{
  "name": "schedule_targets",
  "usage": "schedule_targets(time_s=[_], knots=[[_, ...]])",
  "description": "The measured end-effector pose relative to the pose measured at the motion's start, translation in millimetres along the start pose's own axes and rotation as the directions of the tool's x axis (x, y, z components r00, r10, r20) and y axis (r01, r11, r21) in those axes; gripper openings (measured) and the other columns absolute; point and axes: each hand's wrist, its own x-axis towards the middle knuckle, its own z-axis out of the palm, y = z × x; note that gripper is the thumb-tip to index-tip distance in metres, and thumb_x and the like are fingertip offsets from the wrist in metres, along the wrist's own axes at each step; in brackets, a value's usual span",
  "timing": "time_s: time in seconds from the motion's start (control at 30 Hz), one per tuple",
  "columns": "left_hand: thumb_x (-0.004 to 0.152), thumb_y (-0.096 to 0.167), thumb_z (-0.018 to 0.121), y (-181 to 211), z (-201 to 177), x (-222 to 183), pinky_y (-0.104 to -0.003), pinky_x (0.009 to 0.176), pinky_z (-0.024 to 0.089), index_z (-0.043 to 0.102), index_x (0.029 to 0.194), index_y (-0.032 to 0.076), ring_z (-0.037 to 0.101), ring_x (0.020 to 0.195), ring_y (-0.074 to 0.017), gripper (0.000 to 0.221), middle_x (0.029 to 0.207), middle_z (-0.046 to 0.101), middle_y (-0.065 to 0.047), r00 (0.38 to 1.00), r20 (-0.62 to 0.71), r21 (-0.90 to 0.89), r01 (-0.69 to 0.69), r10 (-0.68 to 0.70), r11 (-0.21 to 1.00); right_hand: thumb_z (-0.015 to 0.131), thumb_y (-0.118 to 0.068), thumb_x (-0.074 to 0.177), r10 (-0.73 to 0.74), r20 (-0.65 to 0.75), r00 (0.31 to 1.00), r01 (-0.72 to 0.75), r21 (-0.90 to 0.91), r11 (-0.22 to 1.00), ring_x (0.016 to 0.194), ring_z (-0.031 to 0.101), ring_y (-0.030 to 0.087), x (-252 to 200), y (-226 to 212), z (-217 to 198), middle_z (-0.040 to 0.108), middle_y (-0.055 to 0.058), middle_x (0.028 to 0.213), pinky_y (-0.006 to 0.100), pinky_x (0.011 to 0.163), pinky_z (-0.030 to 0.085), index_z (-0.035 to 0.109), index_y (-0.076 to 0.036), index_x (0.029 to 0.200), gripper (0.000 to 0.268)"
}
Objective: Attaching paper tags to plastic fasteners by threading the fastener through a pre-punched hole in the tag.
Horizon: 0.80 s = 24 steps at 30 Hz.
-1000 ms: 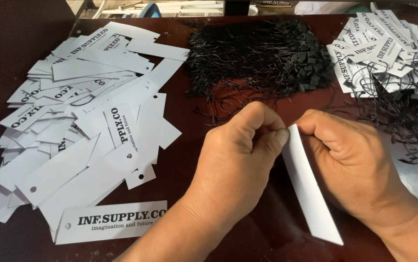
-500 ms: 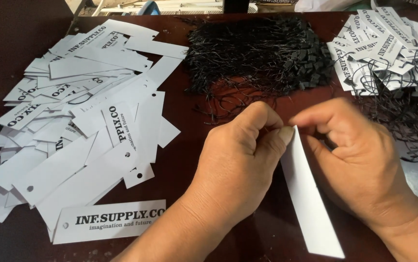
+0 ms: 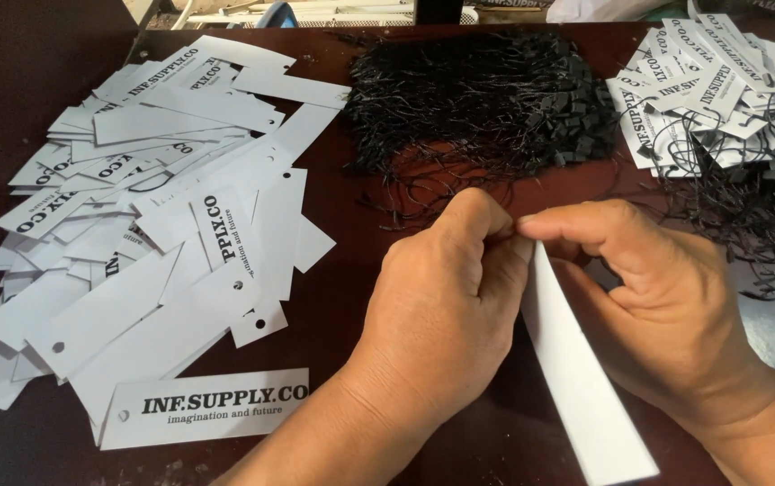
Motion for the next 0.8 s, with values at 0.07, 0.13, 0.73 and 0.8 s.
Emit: schedule_targets(time_s=[0.07, 0.13, 0.73, 0.8], knots=[[0.099, 0.027, 0.059, -0.3, 0.1, 1.1, -0.039, 0.052, 0.049, 0.051, 0.087, 0.017, 0.063, 0.056, -0.0215, 0.017, 0.068, 0.067, 0.002, 1.000, 0.003, 0.008, 0.009, -0.009, 1.000, 0.072, -0.003, 0.094, -0.003, -0.006, 1.000, 0.003, -0.017, 1.000, 0.087, 0.074, 0.011, -0.3, 0.3, -0.2, 0.077, 0.004, 0.107, 0.023, 0.086, 0.058, 0.070, -0.005, 0.116, 0.022], [0.098, 0.029, 0.060, -0.8, 0.1, 2.3, -0.035, 0.056, 0.051, 0.054, 0.085, 0.016, 0.061, 0.056, -0.0171, 0.020, 0.065, 0.065, 0.002, 0.999, -0.039, -0.049, 0.032, -0.034, 0.998, 0.070, -0.001, 0.093, -0.010, 0.015, 1.000, 0.010, -0.023, 1.000, 0.093, 0.077, 0.013, -1.2, 0.7, -1.1, 0.077, 0.005, 0.110, 0.025, 0.090, 0.059, 0.067, -0.006, 0.121, 0.028], [0.098, 0.023, 0.056, 13.1, -10.9, 3.9, -0.028, 0.051, 0.049, 0.056, 0.082, 0.014, 0.056, 0.049, -0.0094, 0.018, 0.059, 0.069, 0.002, 0.976, -0.023, -0.270, 0.200, -0.214, 0.942, 0.057, -0.003, 0.106, 0.218, -0.085, 0.972, -0.193, 0.237, 0.952, 0.084, 0.069, 0.020, 4.2, -0.3, -5.7, 0.070, 0.010, 0.088, 0.032, 0.080, 0.060, 0.060, 0.001, 0.099, 0.008], [0.097, 0.022, 0.058, 14.4, -10.7, 3.6, -0.028, 0.052, 0.051, 0.058, 0.083, 0.014, 0.058, 0.051, -0.0097, 0.016, 0.058, 0.068, 0.001, 0.976, 0.011, -0.245, 0.215, -0.219, 0.945, 0.053, -0.003, 0.111, 0.335, -0.138, 0.932, -0.277, 0.325, 0.904, 0.080, 0.069, 0.022, 2.6, 6.2, -2.9, 0.068, 0.013, 0.088, 0.031, 0.076, 0.062, 0.058, 0.002, 0.106, 0.009]])
